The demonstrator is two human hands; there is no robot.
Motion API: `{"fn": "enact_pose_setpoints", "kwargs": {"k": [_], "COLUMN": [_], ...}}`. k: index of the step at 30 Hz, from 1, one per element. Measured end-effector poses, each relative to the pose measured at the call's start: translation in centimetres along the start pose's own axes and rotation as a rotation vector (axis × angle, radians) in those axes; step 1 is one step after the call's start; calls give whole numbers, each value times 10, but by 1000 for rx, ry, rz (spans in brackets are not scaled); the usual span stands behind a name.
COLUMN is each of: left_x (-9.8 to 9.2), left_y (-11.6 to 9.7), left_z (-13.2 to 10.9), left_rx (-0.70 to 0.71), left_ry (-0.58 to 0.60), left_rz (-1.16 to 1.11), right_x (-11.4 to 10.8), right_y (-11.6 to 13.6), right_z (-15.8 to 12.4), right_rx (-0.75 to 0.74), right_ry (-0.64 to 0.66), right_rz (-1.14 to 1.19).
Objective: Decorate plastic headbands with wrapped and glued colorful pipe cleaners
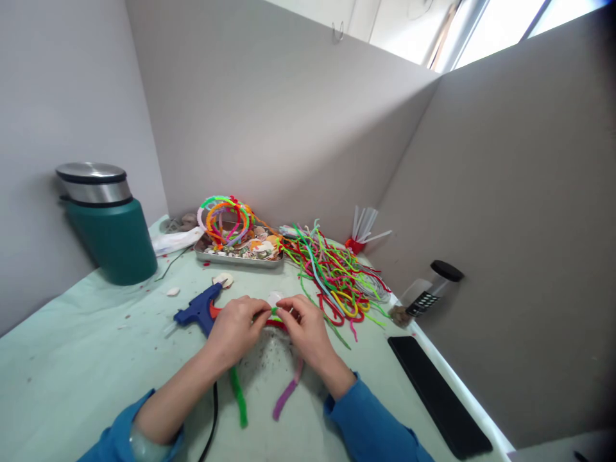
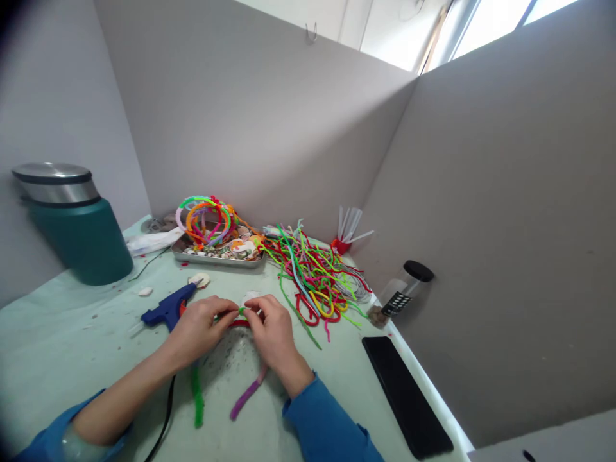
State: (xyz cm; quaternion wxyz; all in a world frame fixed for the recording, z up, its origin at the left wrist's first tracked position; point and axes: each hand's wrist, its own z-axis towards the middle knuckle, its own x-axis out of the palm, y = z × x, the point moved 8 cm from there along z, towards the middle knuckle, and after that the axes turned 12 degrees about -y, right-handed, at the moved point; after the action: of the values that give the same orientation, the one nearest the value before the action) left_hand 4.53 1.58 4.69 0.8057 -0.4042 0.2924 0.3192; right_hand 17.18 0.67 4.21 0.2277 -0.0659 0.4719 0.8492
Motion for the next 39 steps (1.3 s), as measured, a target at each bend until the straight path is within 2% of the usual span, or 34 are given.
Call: {"fn": "enact_pose_setpoints", "kwargs": {"k": [3, 7, 12, 16, 19, 23, 27, 29, 32, 36, 39], "left_x": [-1, 1, -2, -6, -6, 9, 27, 30, 29, 24, 15], "left_y": [-7, -10, -5, -6, -4, 6, 8, 9, 14, 20, 18], "left_z": [-1, -1, 1, 1, 1, -3, -9, -10, -10, -7, -5], "left_rx": [93, 140, 120, 104, 0, -299, -538, -588, -574, -465, -318], "left_ry": [1, 30, 16, -12, -7, 91, 162, 163, 135, 124, 101], "left_rz": [93, 139, 178, 198, 60, -357, -745, -782, -757, -602, -362], "right_x": [4, 8, 5, 2, 2, 10, 16, 16, 17, 16, 6], "right_y": [7, 6, 1, -7, -18, -27, -26, -25, -25, -26, -18], "right_z": [-5, -9, -6, -3, -4, -10, -15, -15, -13, -9, -4], "right_rx": [-124, -148, -89, 65, 255, 502, 608, 599, 544, 449, 268], "right_ry": [52, 72, 12, -46, -82, -112, -136, -138, -89, -27, -51], "right_rz": [-166, -243, -212, -103, 56, 387, 562, 549, 488, 387, 262]}}
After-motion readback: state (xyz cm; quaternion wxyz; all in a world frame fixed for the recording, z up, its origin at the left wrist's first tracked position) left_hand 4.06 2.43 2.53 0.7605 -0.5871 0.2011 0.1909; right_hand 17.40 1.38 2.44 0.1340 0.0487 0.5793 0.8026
